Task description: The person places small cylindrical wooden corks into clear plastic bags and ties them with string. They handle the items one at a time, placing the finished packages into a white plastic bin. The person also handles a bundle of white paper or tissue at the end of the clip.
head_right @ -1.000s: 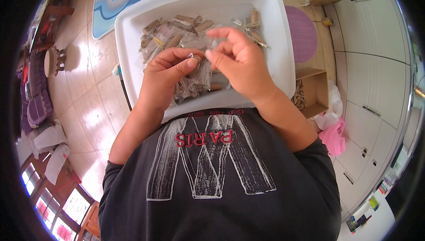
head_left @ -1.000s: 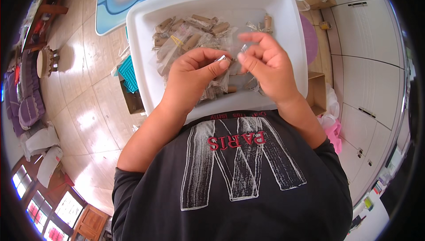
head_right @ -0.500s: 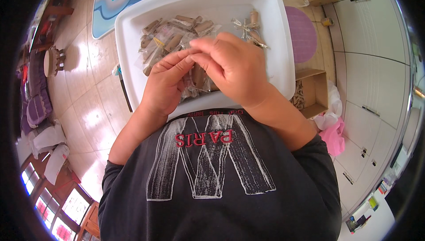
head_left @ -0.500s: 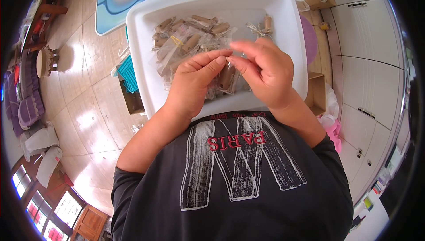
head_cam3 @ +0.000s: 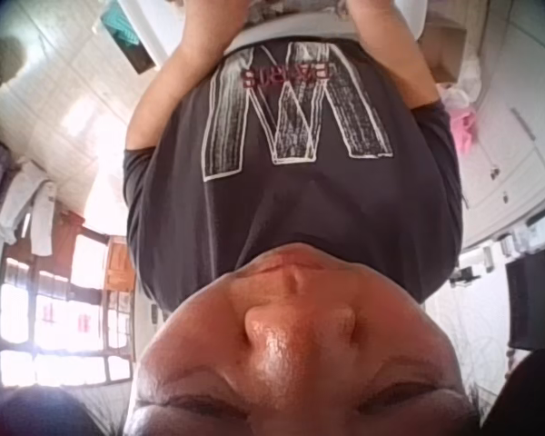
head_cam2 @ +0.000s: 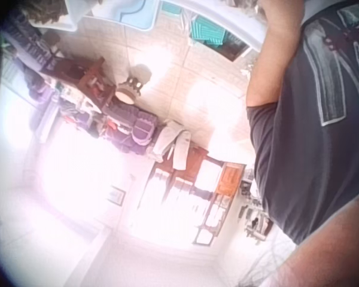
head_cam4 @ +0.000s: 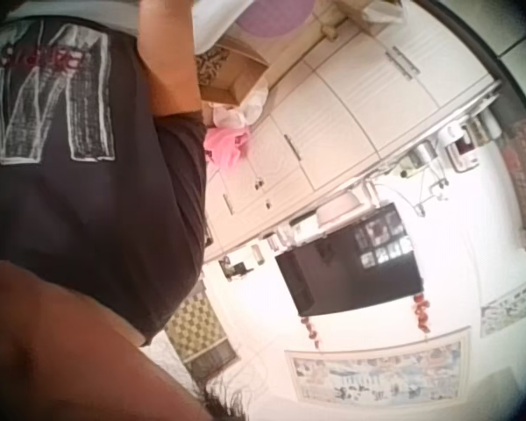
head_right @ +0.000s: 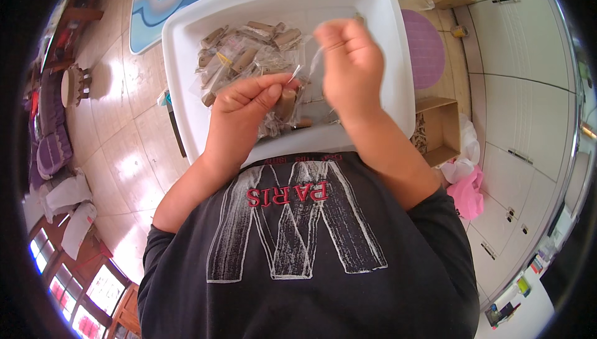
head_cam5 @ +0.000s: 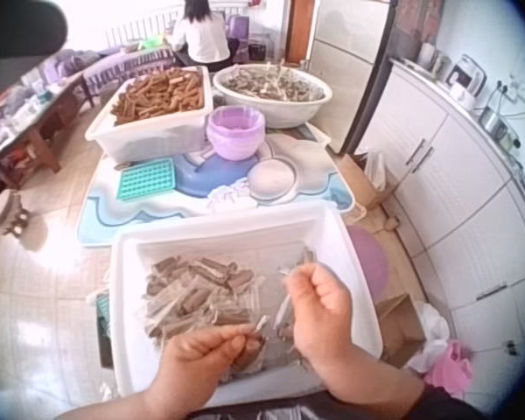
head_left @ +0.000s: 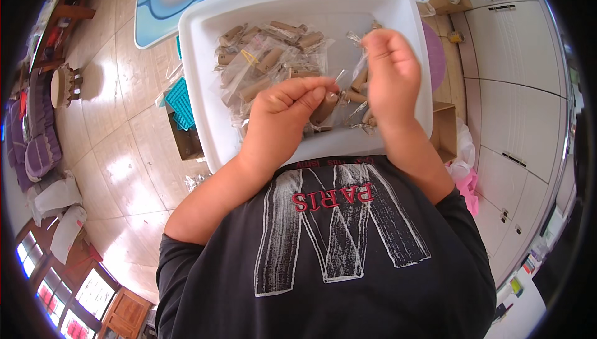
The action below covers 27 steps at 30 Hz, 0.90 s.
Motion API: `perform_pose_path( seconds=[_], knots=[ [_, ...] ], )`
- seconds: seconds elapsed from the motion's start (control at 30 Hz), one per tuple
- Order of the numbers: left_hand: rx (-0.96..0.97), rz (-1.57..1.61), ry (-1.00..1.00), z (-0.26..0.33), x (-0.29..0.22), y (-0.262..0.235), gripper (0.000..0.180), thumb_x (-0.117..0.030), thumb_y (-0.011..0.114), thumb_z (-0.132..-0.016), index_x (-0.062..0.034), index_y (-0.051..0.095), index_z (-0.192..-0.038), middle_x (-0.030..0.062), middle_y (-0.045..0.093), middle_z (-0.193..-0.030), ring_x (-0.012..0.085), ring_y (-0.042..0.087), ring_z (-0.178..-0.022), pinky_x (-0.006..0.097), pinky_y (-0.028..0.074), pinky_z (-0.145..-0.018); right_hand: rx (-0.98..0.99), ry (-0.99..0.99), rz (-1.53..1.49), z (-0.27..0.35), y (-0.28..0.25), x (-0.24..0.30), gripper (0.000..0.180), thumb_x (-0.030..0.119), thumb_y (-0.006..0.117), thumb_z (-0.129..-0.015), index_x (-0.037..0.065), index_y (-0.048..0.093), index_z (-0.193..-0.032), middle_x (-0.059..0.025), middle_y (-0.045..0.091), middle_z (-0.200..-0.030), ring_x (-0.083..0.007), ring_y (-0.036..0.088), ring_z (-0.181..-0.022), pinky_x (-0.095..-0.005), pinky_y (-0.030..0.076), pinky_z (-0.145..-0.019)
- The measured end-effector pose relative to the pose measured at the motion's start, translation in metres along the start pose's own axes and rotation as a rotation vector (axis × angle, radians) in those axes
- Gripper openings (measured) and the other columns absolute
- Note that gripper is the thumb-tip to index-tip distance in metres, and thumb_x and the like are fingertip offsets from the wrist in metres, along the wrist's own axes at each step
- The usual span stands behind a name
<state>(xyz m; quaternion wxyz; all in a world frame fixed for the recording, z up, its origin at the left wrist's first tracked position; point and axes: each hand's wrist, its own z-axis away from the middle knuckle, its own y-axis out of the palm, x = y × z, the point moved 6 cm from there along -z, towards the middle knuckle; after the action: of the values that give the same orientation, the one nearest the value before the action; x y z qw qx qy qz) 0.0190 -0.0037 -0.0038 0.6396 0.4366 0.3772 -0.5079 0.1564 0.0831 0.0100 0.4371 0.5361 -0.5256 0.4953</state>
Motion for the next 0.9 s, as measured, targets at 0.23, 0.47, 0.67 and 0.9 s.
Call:
perform_pose_path(
  seconds=[0.23, 0.47, 0.67, 0.9],
  knots=[
    [-0.131, 0.209, -0.051, -0.001, 0.002, -0.014, 0.017, -0.01, 0.052, -0.091, 0.0003, 0.06, -0.101, 0.0055, 0.065, -0.097, 0.0064, 0.056, -0.085, 0.02, 0.044, -0.075, 0.125, 0.425, -0.525, -0.01, -0.023, -0.026, 0.016, 0.018, 0.045, -0.094, 0.006, 0.053, -0.089, -0.0005, 0.048, -0.071, -0.0057, 0.034, -0.048, -0.0189, 0.027, -0.044],
    [-0.117, 0.155, -0.041, 0.0, -0.002, -0.016, 0.013, -0.008, 0.052, -0.09, 0.0007, 0.058, -0.097, 0.0046, 0.065, -0.095, 0.005, 0.054, -0.078, 0.018, 0.044, -0.07, 0.474, 0.454, -0.048, 0.027, 0.015, -0.028, 0.014, 0.017, 0.062, -0.085, 0.003, 0.061, -0.09, 0.005, 0.055, -0.069, -0.0005, 0.043, -0.06, -0.0166, 0.034, -0.052],
    [-0.146, 0.195, -0.04, 0.001, -0.001, -0.017, 0.011, -0.008, 0.051, -0.091, -0.0016, 0.058, -0.097, 0.0045, 0.064, -0.095, 0.005, 0.055, -0.076, 0.02, 0.045, -0.066, 0.445, 0.424, -0.089, 0.028, 0.013, -0.021, 0.013, 0.013, 0.06, -0.086, 0.001, 0.061, -0.091, 0.0013, 0.061, -0.08, -0.0041, 0.051, -0.072, -0.0187, 0.042, -0.065],
    [-0.097, 0.406, -0.047, -0.001, 0.012, -0.025, 0.009, -0.006, 0.049, -0.091, -0.0039, 0.058, -0.091, 0.0042, 0.063, -0.09, 0.0083, 0.059, -0.08, 0.021, 0.048, -0.068, 0.448, 0.453, -0.204, 0.03, 0.012, -0.023, 0.015, 0.015, 0.06, -0.086, 0.001, 0.062, -0.092, 0.0019, 0.06, -0.079, -0.0022, 0.048, -0.07, -0.0168, 0.038, -0.062]
  ],
)
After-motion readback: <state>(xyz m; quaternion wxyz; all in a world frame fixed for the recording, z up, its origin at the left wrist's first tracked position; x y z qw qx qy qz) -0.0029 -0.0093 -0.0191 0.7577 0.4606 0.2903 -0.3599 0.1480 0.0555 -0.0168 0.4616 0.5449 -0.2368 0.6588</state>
